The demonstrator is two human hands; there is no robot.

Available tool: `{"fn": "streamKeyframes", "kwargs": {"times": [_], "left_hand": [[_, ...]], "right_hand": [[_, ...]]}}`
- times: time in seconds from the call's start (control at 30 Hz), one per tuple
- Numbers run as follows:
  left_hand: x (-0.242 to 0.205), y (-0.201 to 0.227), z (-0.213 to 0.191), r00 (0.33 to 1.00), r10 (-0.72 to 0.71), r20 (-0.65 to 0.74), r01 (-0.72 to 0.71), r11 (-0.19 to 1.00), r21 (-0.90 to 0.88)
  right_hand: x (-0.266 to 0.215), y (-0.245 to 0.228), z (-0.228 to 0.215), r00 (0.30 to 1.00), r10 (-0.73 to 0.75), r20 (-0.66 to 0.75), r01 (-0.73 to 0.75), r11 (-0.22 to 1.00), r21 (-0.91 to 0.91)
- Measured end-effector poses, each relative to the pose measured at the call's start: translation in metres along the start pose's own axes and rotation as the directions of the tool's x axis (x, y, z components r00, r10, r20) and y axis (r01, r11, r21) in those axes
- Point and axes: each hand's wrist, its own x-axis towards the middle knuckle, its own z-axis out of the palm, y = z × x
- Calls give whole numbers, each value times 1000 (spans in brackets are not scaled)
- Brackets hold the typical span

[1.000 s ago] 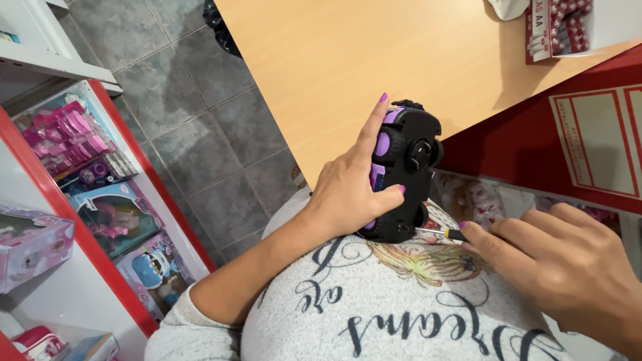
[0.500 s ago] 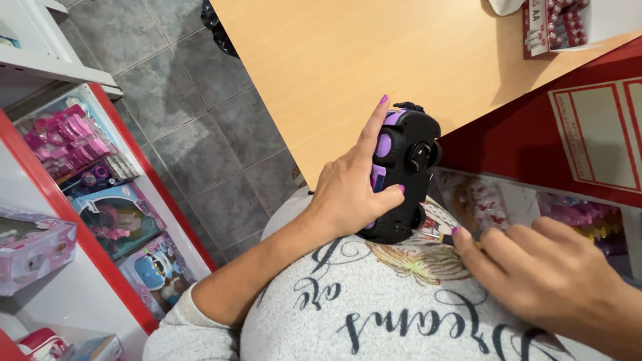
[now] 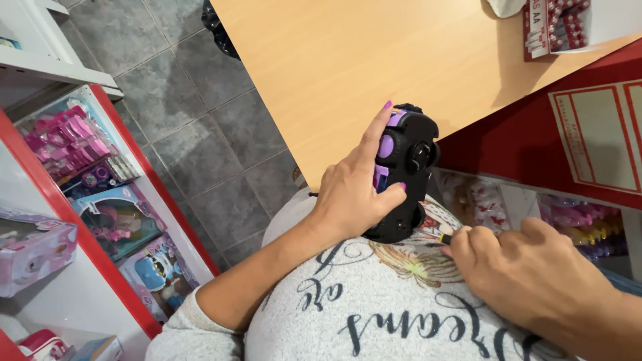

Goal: The person inserts batteries into a purple toy car and tests its flashing lights. They then close the battery compartment and use a screwdriver to tighten the screws on the bottom of the car.

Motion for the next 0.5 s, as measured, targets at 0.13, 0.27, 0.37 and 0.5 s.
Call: {"fn": "streamKeyframes", "kwargs": {"times": [0.13, 0.27, 0.37, 0.5], "left_hand": [[2, -1, -1, 1000, -29, -1, 29, 999, -23], [1, -4, 1, 1000, 18, -10, -18, 1000, -21], [-2, -4, 0, 999, 31, -22, -32, 999, -40], [-1, -7, 4, 998, 44, -41, -46, 998, -42]], "right_hand": [[6, 8, -13, 1000, -13, 6, 12, 999, 34], [10, 16, -10, 973, -141, -183, 146, 989, 11], [5, 12, 6, 986, -147, -73, 153, 984, 89], [21, 23, 3, 762, -157, 628, -151, 900, 409]]}}
